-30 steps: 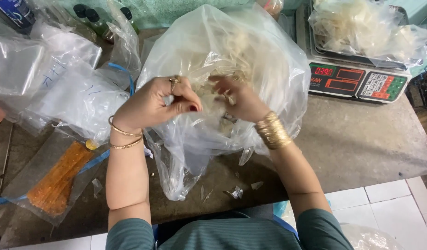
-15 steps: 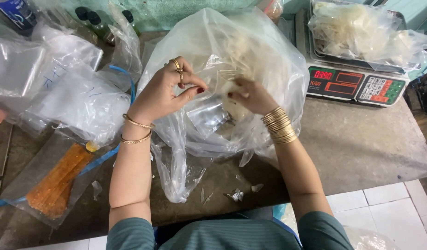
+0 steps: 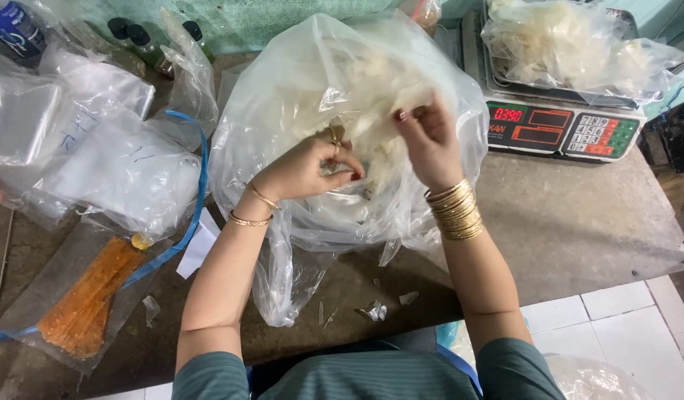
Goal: The person is weighing and bagging dried food items using a digital scale.
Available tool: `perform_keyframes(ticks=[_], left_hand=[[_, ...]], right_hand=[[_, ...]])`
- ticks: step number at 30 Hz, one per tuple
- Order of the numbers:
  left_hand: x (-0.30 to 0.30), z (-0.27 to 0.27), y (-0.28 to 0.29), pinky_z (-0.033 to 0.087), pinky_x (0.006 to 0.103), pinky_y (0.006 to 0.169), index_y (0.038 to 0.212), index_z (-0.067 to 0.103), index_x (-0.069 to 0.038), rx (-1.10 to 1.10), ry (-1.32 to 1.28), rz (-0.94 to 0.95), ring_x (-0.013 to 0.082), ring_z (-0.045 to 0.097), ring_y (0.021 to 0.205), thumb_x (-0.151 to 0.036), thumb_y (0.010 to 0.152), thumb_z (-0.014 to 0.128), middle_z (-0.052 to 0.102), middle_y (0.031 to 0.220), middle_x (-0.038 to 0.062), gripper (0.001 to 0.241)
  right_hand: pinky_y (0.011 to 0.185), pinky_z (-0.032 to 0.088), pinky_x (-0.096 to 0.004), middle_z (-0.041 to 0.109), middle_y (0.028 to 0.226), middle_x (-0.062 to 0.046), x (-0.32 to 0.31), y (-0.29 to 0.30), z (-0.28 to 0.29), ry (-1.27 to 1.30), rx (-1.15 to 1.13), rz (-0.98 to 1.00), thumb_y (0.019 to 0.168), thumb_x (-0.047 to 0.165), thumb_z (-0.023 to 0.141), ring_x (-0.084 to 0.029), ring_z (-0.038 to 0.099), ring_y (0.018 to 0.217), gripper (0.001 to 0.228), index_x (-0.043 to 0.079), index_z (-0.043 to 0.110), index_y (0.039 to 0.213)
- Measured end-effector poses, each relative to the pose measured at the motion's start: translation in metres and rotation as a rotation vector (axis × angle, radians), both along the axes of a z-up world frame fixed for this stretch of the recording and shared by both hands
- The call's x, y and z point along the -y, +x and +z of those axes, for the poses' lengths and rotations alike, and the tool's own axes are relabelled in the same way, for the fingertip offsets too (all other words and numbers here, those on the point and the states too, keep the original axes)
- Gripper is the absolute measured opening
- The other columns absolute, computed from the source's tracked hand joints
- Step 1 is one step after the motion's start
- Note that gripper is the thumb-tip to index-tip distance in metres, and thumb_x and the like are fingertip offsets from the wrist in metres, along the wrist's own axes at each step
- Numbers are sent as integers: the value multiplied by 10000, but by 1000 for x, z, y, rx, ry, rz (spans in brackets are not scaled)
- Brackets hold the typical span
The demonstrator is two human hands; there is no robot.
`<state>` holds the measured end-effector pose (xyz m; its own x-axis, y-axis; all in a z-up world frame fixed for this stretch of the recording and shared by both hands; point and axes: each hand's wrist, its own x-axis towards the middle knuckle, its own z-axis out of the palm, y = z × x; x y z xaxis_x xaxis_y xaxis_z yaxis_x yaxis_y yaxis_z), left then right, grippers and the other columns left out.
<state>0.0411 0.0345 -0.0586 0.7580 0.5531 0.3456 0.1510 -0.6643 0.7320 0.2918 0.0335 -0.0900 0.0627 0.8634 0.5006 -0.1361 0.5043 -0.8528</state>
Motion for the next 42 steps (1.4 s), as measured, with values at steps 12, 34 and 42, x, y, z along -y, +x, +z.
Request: perform_keyframes(ticks=[12,34,42], left_hand=[[-5,12,-17,411,383,1108,1024,817,-219,250,35,-30,170,546,1064,-148,930,767,564,980,8,128],[-14,-2,-17,429,414,1079,1023,802,-158,365,5,-89,204,611,1015,-138,935,766,619,908,39,97],[4,27,-17,479,400,992,968,775,-135,321,2,-125,211,618,940,-135,939,753,666,858,26,37]], right_hand=[[658,557,-261,657,740,-51,30,-20,37,-26,447,188,944,15,672,-105,634,649,240,29,580,1166],[943,489,-294,601,1212,-56,30,-38,23,65,399,104,956,114,733,-111,567,964,463,55,509,1357],[850,510,-340,713,767,-81,32,-17,39,52,603,217,899,59,739,-157,657,762,227,-1,667,1105]])
